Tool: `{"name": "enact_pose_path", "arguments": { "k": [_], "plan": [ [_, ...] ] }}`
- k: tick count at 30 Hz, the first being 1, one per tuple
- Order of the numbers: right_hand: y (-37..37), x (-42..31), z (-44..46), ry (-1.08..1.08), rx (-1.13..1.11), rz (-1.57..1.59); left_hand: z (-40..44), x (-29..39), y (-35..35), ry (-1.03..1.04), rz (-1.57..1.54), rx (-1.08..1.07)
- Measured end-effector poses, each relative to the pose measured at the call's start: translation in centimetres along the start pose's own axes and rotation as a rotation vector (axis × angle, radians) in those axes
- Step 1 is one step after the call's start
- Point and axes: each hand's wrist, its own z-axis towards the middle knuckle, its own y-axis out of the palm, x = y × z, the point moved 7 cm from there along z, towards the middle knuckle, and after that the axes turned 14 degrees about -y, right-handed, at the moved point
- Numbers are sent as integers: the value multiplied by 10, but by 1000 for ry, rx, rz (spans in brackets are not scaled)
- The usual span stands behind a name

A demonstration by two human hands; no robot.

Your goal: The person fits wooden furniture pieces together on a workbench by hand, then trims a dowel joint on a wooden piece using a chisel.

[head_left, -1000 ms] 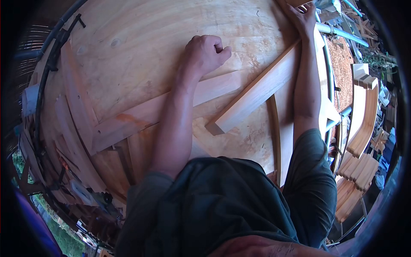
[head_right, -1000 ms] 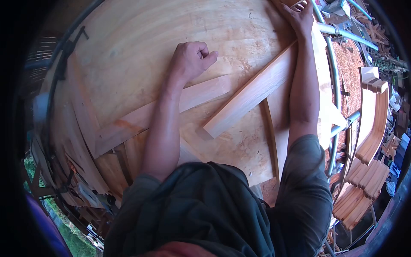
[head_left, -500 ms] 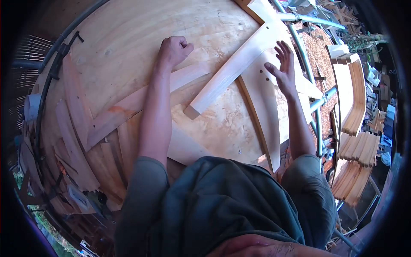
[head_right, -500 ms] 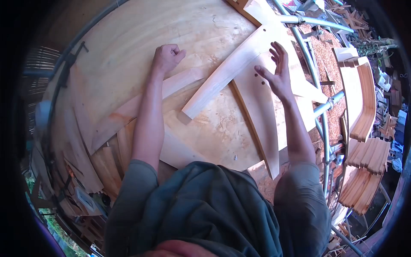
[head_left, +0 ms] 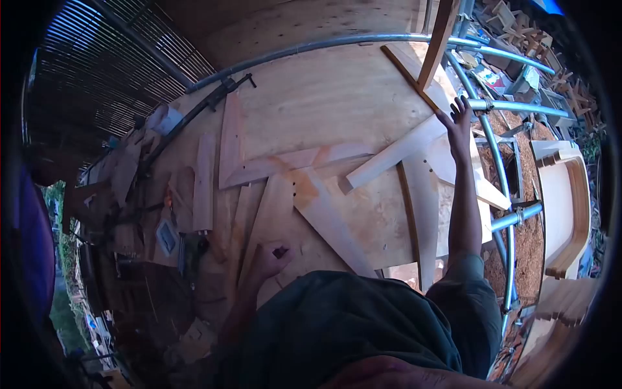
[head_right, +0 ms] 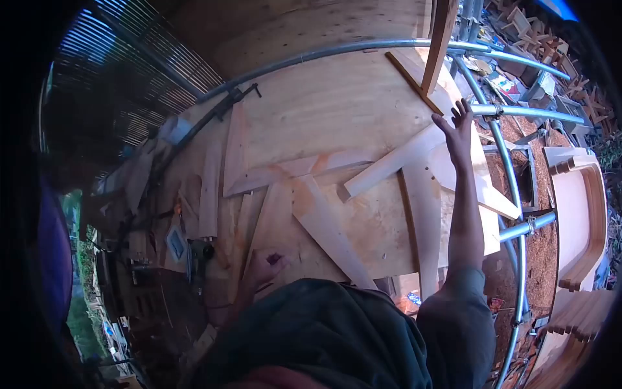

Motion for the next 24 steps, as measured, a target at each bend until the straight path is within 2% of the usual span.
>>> {"name": "enact_pose_path", "arguments": {
  "k": [1,2,4,6,9,11,13,15,16,17,18,19,20,21,22,23,24],
  "plan": [
    [8,4,40,1,85,117,-28,-42,-2,-128,-10,37],
    [11,10,81,-30,106,70,-58,-75,-5,-257,-27,70],
    [13,41,157,-116,188,-19,-119,-95,-17,-372,-88,230],
    [29,76,239,-176,136,-158,-168,-116,-10,-485,-191,411],
    [45,165,308,-76,-145,-58,-201,-162,8,-576,-316,535],
    [48,132,307,-205,-89,-355,-208,-227,25,-583,-442,580],
    [61,127,318,-336,21,-310,-213,-247,32,-589,-439,609],
    [96,52,303,-489,99,-543,-217,-253,40,-620,-422,610],
    [125,32,303,-401,-62,-575,-218,-246,39,-642,-452,601],
    [164,12,299,-799,-184,-624,-216,-247,36,-650,-364,553],
    [198,-5,276,-948,-258,-673,-214,-249,38,-656,-453,513],
    [235,-19,256,-885,-471,-640,-210,-264,45,-637,-529,496],
    [273,-29,229,-600,-635,-701,-207,-258,44,-625,-489,487],
    [305,-36,194,-637,-718,-699,-204,-247,38,-608,-449,485],
    [340,-13,170,-682,-835,-653,-197,-235,33,-595,-420,478],
    [366,-6,135,-589,-994,-665,-192,-220,28,-588,-385,475],
    [390,12,109,-583,-1045,-654,-191,-206,21,-589,-340,470]
  ]
}}
